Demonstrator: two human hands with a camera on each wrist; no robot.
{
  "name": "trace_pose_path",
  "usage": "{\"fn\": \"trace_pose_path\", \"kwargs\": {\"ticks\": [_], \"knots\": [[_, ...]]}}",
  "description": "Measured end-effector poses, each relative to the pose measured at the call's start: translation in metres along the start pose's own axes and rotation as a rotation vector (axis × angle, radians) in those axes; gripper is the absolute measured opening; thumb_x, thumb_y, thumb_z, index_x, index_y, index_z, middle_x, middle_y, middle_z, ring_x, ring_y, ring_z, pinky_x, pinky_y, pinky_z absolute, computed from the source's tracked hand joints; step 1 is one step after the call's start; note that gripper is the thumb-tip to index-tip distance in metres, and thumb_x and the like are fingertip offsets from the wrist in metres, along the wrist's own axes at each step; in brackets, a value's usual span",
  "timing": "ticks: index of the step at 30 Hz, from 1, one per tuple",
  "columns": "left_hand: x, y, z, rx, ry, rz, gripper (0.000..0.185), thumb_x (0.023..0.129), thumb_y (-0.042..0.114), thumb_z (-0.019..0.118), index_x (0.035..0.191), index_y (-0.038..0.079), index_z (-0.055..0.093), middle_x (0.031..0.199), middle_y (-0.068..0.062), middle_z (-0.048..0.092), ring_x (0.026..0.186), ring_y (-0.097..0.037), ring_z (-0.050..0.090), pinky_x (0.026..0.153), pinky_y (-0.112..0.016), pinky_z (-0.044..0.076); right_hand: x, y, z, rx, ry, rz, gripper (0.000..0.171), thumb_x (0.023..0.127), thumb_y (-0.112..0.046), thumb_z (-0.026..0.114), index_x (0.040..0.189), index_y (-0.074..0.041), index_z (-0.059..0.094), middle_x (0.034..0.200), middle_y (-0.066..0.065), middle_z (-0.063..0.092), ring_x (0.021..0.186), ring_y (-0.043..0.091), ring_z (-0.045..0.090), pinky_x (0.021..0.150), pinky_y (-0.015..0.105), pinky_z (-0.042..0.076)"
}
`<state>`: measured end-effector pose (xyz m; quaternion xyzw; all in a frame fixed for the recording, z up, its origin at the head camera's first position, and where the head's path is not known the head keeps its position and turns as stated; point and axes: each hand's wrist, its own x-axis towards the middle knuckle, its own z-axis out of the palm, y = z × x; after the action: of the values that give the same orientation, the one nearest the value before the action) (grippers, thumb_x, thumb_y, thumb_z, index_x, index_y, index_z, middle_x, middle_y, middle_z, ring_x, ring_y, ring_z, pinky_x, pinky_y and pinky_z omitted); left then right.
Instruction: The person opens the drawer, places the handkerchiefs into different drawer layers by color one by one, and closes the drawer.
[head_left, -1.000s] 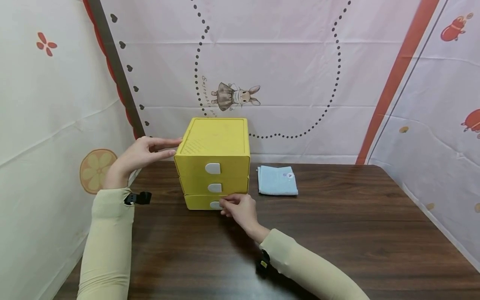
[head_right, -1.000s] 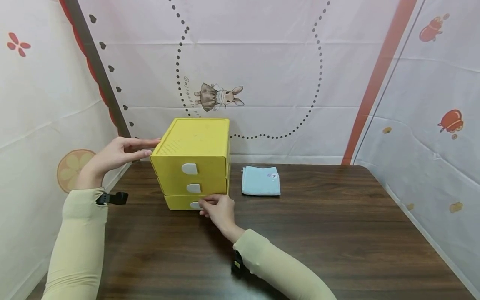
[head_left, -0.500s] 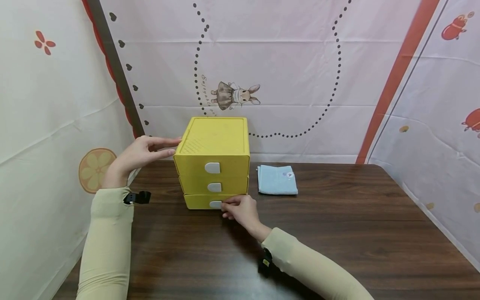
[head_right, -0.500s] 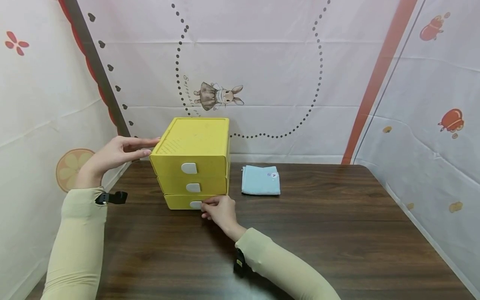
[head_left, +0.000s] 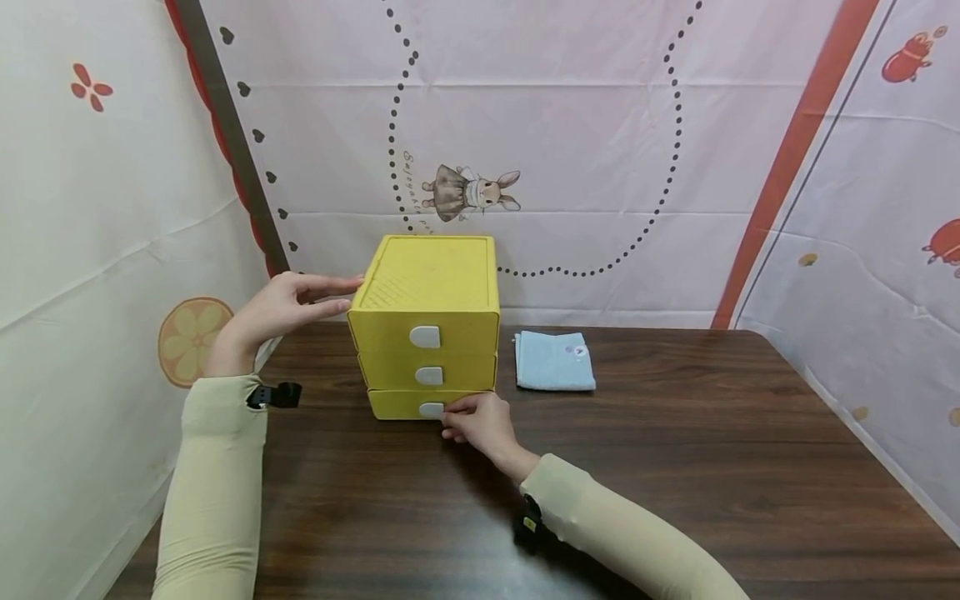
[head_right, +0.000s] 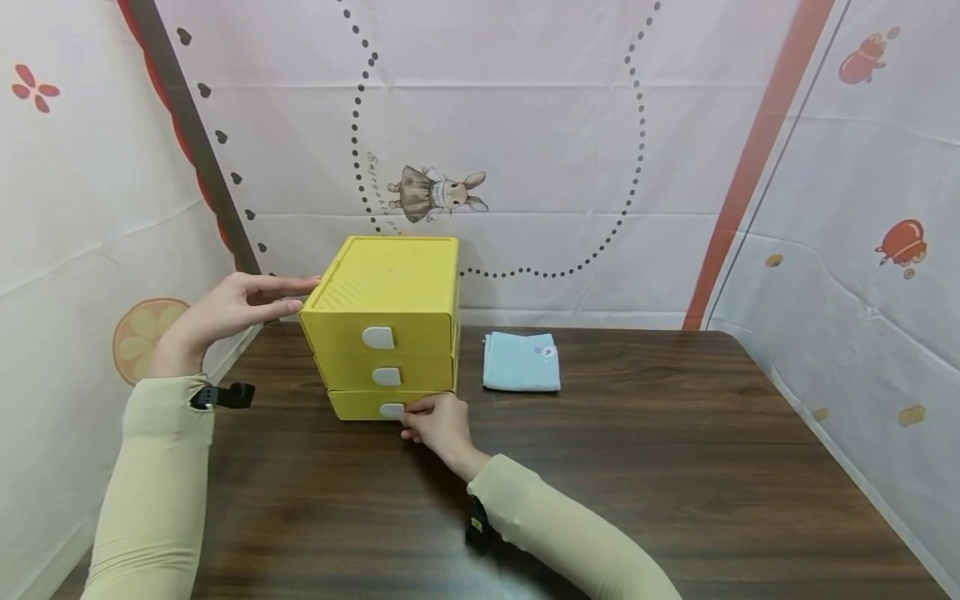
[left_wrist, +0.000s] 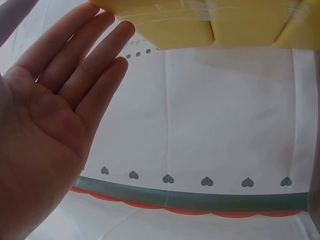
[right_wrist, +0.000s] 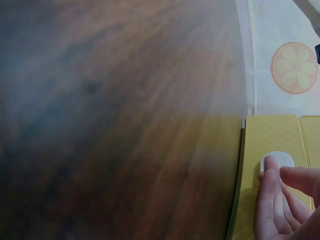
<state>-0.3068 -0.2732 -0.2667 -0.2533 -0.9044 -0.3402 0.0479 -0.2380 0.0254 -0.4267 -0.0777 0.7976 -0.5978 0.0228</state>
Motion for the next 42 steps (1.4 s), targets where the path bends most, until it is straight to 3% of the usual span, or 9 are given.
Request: {"fn": "trace_pose_path", "kwargs": {"ticks": [12,19,28,35,42], "knots": [[-0.001,0.001,0.000,-0.008,-0.007,0.002,0.040,0.089,0.038,0.065,0.129,0.033,0.060,0.133,0.009,0.058,0.123,-0.011,0.052,0.085,-0.014,0.044,0.000,-0.001,-0.002,-0.036,-0.012,-0.028,0.010,0.082,-0.008,0.073,0.088,-0.001,0.076,0.075,0.011,0.073,0.069,0.021,0.071,0.058,0.027,0.056],[-0.009,0.023,-0.001,-0.037,-0.015,0.005,0.042,0.091,0.032,0.063,0.131,0.021,0.059,0.135,0.001,0.057,0.125,-0.017,0.052,0.085,-0.011,0.042,0.001,0.001,-0.003,-0.040,-0.022,-0.047,0.011,0.082,-0.005,0.072,0.090,0.001,0.075,0.077,0.014,0.073,0.070,0.022,0.072,0.059,0.028,0.056],[-0.002,0.001,0.001,-0.036,-0.010,0.015,0.040,0.089,0.037,0.065,0.129,0.033,0.060,0.133,0.007,0.058,0.122,-0.012,0.053,0.084,-0.012,0.044,-0.006,0.001,-0.005,-0.060,-0.079,-0.031,0.011,0.082,-0.005,0.072,0.091,-0.002,0.076,0.079,0.009,0.074,0.072,0.019,0.072,0.060,0.025,0.056],[-0.001,0.000,0.000,-0.022,-0.003,0.025,0.039,0.089,0.037,0.065,0.128,0.034,0.060,0.131,0.008,0.059,0.120,-0.012,0.055,0.083,-0.012,0.044,-0.013,0.001,-0.007,-0.054,-0.107,-0.031,0.013,0.082,-0.006,0.073,0.094,-0.002,0.076,0.079,0.011,0.074,0.073,0.025,0.072,0.061,0.028,0.056],[-0.001,-0.001,0.001,-0.009,-0.006,0.017,0.040,0.090,0.037,0.065,0.129,0.033,0.059,0.132,0.007,0.059,0.113,0.005,0.054,0.083,-0.012,0.044,-0.020,0.003,-0.008,-0.052,-0.135,-0.023,0.012,0.083,-0.007,0.072,0.094,-0.002,0.076,0.079,0.009,0.074,0.073,0.024,0.072,0.062,0.031,0.057]]}}
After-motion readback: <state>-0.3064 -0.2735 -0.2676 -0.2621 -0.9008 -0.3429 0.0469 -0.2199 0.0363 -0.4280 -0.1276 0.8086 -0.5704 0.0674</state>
